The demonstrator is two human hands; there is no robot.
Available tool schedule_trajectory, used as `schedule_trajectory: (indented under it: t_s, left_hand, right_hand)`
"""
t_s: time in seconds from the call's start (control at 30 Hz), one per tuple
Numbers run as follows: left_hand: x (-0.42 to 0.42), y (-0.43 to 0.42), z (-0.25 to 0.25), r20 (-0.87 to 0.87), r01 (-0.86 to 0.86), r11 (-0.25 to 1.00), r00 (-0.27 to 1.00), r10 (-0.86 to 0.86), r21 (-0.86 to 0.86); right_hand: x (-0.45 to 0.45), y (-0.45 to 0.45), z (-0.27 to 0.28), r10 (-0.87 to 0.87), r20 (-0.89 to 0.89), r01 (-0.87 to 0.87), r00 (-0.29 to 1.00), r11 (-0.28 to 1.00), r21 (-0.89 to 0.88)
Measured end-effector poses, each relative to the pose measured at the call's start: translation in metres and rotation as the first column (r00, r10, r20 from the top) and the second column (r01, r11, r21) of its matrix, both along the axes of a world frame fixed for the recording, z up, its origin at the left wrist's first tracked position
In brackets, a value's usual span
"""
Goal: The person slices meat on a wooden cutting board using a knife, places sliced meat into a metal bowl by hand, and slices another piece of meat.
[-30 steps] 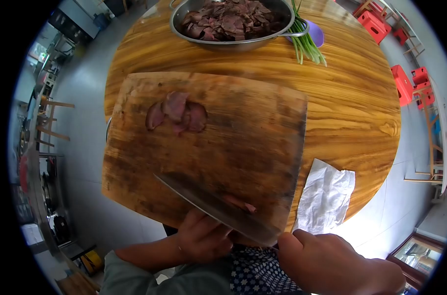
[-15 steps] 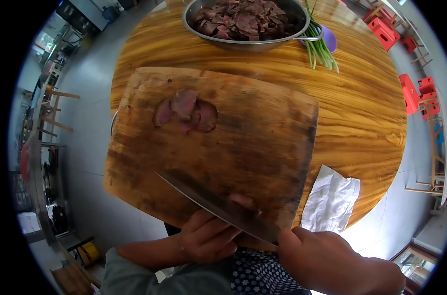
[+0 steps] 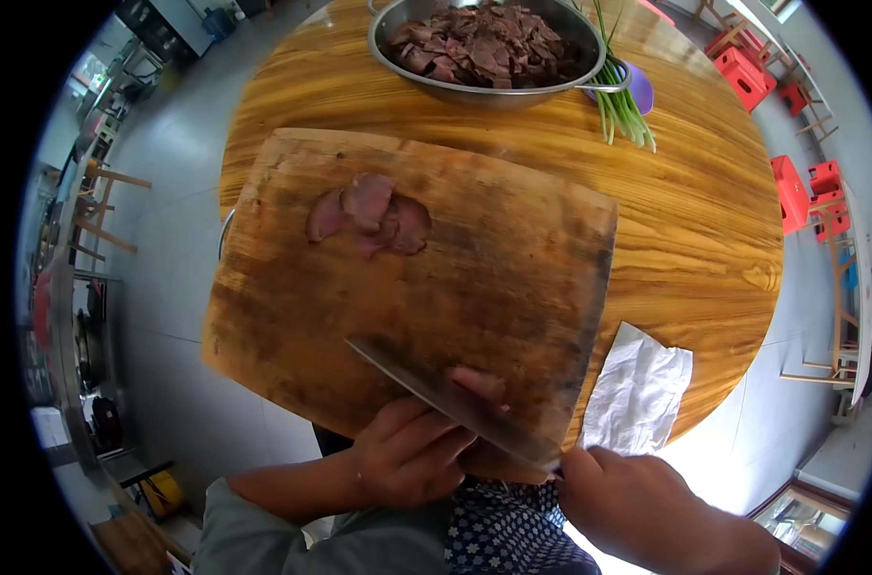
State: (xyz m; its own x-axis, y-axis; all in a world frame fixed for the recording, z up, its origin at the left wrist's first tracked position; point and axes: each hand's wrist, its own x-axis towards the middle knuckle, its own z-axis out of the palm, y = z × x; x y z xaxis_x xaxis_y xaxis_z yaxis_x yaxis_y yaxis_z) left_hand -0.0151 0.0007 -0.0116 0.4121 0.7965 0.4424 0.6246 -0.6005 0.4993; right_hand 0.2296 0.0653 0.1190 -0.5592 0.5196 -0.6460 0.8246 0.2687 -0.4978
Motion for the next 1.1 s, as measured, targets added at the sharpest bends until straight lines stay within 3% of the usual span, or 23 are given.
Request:
schedule_trajectory:
  t_s: [0.03,0.17,0.23,0.33,0.43,0.6,0.7,0.77,0.8,0.87,1.1]
  left_hand:
    - [0.001,0.002,0.001,-0.002,-0.004,1.0,1.0,0.004,0.015]
    - [0.004,0.001,0.0,0.063,-0.003,0.997,0.998,-0.002,0.076]
    - [0.007,0.0,-0.002,0.053,-0.012,0.992,0.999,0.005,0.129]
    - [0.012,0.002,0.002,0.082,-0.019,0.978,0.997,0.002,0.21]
    - [0.015,0.002,0.009,0.068,-0.019,0.98,0.998,0.005,0.199]
    - [0.02,-0.001,0.005,0.136,-0.08,0.968,0.99,0.048,0.239]
    - [0.021,-0.003,0.005,0.163,-0.075,0.969,0.986,0.036,0.237]
    - [0.021,-0.002,0.006,0.173,-0.058,0.961,0.985,0.011,0.271]
    - [0.02,-0.001,0.004,0.172,-0.062,0.956,0.985,0.013,0.285]
    - [0.018,-0.002,0.0,0.208,-0.049,0.959,0.978,-0.011,0.278]
    - [0.018,-0.002,0.0,0.272,-0.036,0.966,0.962,-0.036,0.256]
  right_hand:
    - [-0.006,0.004,-0.004,0.073,0.048,-0.073,0.996,0.997,-0.003]
    - [-0.022,0.009,-0.017,0.039,-0.049,-0.036,0.998,0.997,0.064]
    - [-0.026,0.006,-0.029,0.09,-0.253,-0.026,0.963,0.969,0.245]
    - [-0.03,0.003,-0.04,0.132,-0.382,0.036,0.915,0.915,0.401]
    - [-0.021,0.003,-0.056,0.178,-0.403,0.039,0.898,0.879,0.475]
    - [0.036,-0.011,-0.034,0.146,-0.226,-0.055,0.963,0.928,0.368]
    - [0.04,-0.012,-0.039,0.072,-0.205,-0.005,0.976,0.951,0.31]
    - [0.029,0.01,-0.064,0.168,-0.363,0.042,0.916,0.862,0.506]
    - [0.024,0.015,-0.052,0.178,-0.362,0.039,0.915,0.854,0.518]
    - [0.012,0.02,-0.026,-0.148,-0.327,0.198,0.934,0.972,0.128]
    - [0.029,0.007,-0.022,-0.249,-0.555,0.377,0.793,0.917,0.127]
